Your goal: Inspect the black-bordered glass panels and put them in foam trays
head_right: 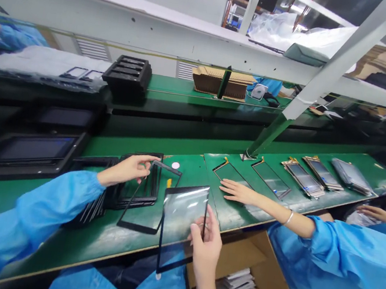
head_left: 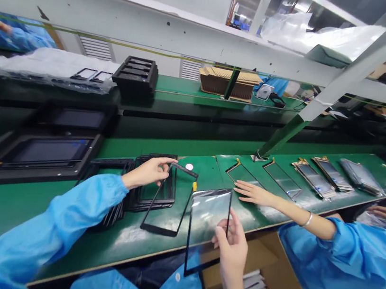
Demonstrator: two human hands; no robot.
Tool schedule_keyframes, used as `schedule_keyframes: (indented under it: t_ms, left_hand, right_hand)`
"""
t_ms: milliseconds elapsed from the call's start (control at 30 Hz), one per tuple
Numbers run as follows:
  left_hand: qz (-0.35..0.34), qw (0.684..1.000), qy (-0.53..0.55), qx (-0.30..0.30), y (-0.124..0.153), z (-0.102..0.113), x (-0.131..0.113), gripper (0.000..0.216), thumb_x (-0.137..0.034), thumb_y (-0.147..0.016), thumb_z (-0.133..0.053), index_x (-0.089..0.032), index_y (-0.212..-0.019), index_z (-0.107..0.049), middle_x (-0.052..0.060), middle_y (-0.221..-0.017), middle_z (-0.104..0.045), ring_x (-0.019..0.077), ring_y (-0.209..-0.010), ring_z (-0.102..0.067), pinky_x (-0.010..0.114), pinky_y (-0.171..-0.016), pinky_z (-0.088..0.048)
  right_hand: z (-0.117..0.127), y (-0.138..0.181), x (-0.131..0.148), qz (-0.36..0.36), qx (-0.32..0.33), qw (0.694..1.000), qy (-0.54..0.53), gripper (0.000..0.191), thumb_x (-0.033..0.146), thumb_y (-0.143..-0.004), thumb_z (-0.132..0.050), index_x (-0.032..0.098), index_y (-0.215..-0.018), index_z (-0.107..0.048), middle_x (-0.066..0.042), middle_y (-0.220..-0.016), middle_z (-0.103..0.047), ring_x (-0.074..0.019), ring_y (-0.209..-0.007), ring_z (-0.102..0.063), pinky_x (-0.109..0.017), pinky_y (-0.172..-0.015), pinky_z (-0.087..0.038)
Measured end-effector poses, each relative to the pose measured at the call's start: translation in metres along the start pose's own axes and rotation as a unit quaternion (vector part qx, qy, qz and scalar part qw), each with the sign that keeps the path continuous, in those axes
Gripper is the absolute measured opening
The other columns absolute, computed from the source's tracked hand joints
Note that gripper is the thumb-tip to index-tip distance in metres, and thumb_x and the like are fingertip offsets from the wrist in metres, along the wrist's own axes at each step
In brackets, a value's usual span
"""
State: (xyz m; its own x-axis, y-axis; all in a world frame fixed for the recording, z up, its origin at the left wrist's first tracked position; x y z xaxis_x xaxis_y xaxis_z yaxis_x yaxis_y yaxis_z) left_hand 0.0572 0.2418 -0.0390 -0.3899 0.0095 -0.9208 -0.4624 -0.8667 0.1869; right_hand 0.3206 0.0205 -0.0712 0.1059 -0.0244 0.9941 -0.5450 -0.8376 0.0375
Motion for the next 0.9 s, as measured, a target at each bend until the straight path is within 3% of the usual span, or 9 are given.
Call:
schedule_keyframes:
  t_ms: [167,300,667,900]
  left_hand:
    - [-0.028,0.997,0.061,-0.025,0.072,-0.006,-0.013,0.065,-0.023,-0.087,-0.069,-0.024,-0.151,-0.059,0.002,-0.1,-0.066,0.0157,-0.079,-0.064,0.027,-0.062,-0.064]
    - [-0.046,0.987,0.136,-0.072,0.106,-0.012,-0.017,0.053,-0.031,-0.095,-0.073,-0.025,-0.148,-0.065,0.004,-0.098,-0.068,0.0181,-0.084,-0.066,0.026,-0.064,-0.064]
    - [-0.077,0.973,0.184,-0.116,0.13,-0.013,-0.017,0.045,-0.035,-0.097,-0.077,-0.027,-0.141,-0.074,0.006,-0.098,-0.075,0.0185,-0.082,-0.071,0.024,-0.065,-0.064]
    - [-0.101,0.962,0.218,-0.128,0.137,-0.014,-0.025,0.038,-0.029,-0.096,-0.079,-0.028,-0.134,-0.079,0.004,-0.094,-0.078,0.0141,-0.078,-0.073,0.022,-0.075,-0.064]
  right_hand:
    - [-0.03,0.01,-0.009,-0.05,0.051,0.996,-0.054,0.056,0.028,-0.079,-0.086,0.028,-0.134,-0.074,0.0,-0.086,-0.068,-0.0132,-0.057,-0.057,-0.026,-0.046,-0.049]
    - [-0.041,0.014,-0.009,-0.047,0.069,0.995,-0.047,0.056,0.026,-0.079,-0.087,0.023,-0.134,-0.074,-0.001,-0.087,-0.068,-0.0149,-0.068,-0.061,-0.023,-0.049,-0.048]
    - [-0.053,0.023,-0.005,-0.061,0.088,0.993,-0.048,0.058,0.032,-0.08,-0.09,0.023,-0.135,-0.074,-0.001,-0.089,-0.068,-0.0129,-0.066,-0.059,-0.02,-0.048,-0.048]
    - [-0.057,0.025,0.003,-0.054,0.091,0.993,-0.044,0.06,0.035,-0.08,-0.09,0.024,-0.136,-0.074,-0.001,-0.088,-0.066,-0.0122,-0.062,-0.058,-0.02,-0.044,-0.046]
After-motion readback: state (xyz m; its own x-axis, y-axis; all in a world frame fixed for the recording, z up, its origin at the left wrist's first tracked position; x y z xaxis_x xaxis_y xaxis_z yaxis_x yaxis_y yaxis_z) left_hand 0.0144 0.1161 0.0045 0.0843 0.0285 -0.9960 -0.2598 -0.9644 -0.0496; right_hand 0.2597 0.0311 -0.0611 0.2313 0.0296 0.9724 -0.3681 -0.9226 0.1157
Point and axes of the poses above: each hand's wrist, its own y-axis away from the middle knuckle, its own z-axis out of the back of the hand, x = y × z, the point moved 7 cm from there along -y, towards the middle knuckle
